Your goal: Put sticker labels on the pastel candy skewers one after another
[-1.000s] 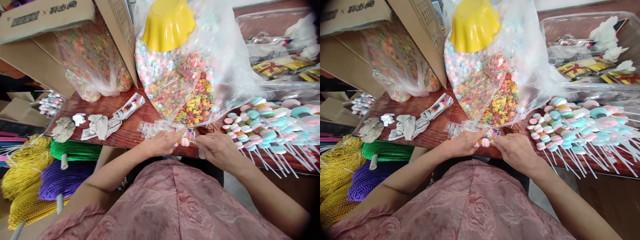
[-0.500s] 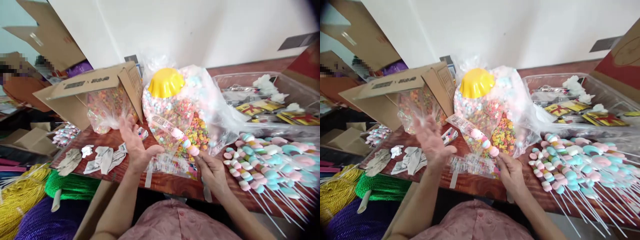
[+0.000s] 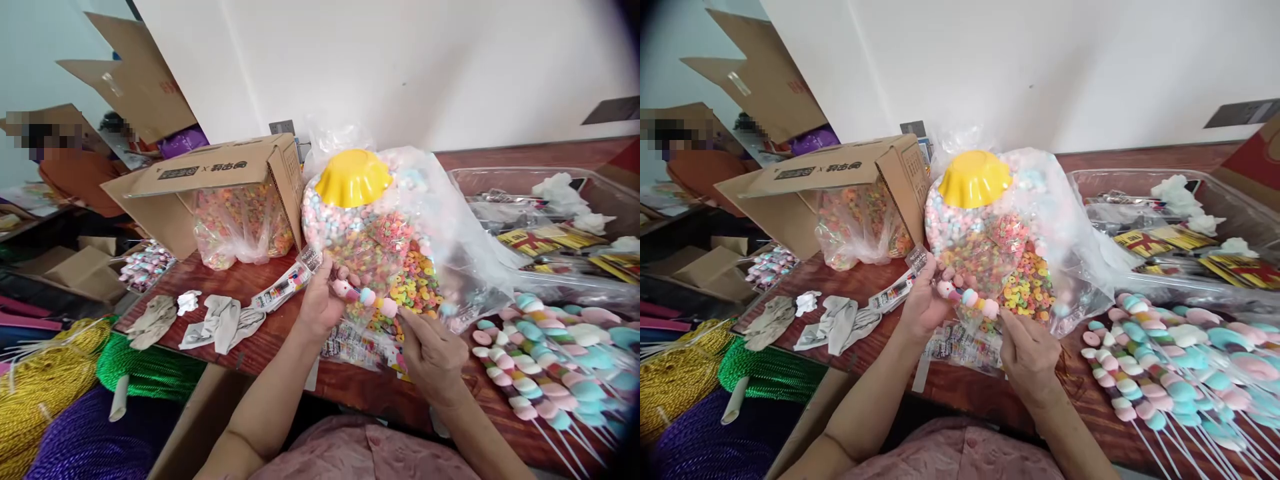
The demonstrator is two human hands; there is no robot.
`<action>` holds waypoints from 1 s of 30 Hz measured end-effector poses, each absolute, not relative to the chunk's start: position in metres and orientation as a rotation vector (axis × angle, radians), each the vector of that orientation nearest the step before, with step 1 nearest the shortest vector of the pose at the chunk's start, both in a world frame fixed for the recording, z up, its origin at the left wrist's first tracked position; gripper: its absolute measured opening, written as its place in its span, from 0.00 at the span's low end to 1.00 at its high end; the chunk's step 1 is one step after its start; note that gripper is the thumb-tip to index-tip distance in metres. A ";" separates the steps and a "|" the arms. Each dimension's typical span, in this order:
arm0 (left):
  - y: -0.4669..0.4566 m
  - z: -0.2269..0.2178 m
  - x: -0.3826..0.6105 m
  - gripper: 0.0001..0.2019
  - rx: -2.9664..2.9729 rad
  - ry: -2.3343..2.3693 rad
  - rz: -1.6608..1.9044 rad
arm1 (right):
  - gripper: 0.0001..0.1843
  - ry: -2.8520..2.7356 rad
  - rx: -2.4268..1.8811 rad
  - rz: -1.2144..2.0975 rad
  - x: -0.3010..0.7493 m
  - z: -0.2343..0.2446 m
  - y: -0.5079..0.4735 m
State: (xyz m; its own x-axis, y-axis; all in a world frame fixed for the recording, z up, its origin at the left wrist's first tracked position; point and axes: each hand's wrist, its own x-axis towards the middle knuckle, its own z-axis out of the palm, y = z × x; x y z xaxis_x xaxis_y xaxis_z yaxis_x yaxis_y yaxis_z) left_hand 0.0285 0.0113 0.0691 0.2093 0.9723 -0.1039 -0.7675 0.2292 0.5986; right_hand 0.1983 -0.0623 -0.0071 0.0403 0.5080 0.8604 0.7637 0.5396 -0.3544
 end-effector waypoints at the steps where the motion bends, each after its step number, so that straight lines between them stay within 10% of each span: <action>1: 0.011 0.065 0.029 0.20 0.489 0.530 1.283 | 0.14 -1.643 -1.096 -0.297 0.196 -0.008 -0.062; 6: 0.006 0.050 0.026 0.22 0.615 0.497 1.360 | 0.07 -1.577 -1.174 0.306 0.170 -0.012 -0.072; 11: 0.003 0.046 0.017 0.22 0.638 0.392 1.340 | 0.19 -1.245 -1.087 1.418 0.158 -0.003 -0.076; 15: 0.001 0.043 0.014 0.24 0.627 0.405 1.277 | 0.19 -1.142 -0.987 1.639 0.161 0.003 -0.074; 25: 0.004 0.031 0.018 0.24 0.671 0.679 1.614 | 0.08 -1.955 -1.029 -0.136 0.151 0.005 -0.093; 30: 0.004 0.027 0.015 0.25 0.606 0.742 1.570 | 0.07 -2.025 -1.028 -0.329 0.149 0.008 -0.100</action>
State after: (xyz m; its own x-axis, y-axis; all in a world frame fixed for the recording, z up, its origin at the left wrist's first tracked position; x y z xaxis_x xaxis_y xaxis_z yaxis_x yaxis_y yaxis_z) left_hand 0.0152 0.0042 0.0269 -0.1277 0.9913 -0.0334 -0.6548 -0.0590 0.7535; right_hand 0.1488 -0.0995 0.0083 -0.3289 0.5502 0.7675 0.7647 0.6321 -0.1254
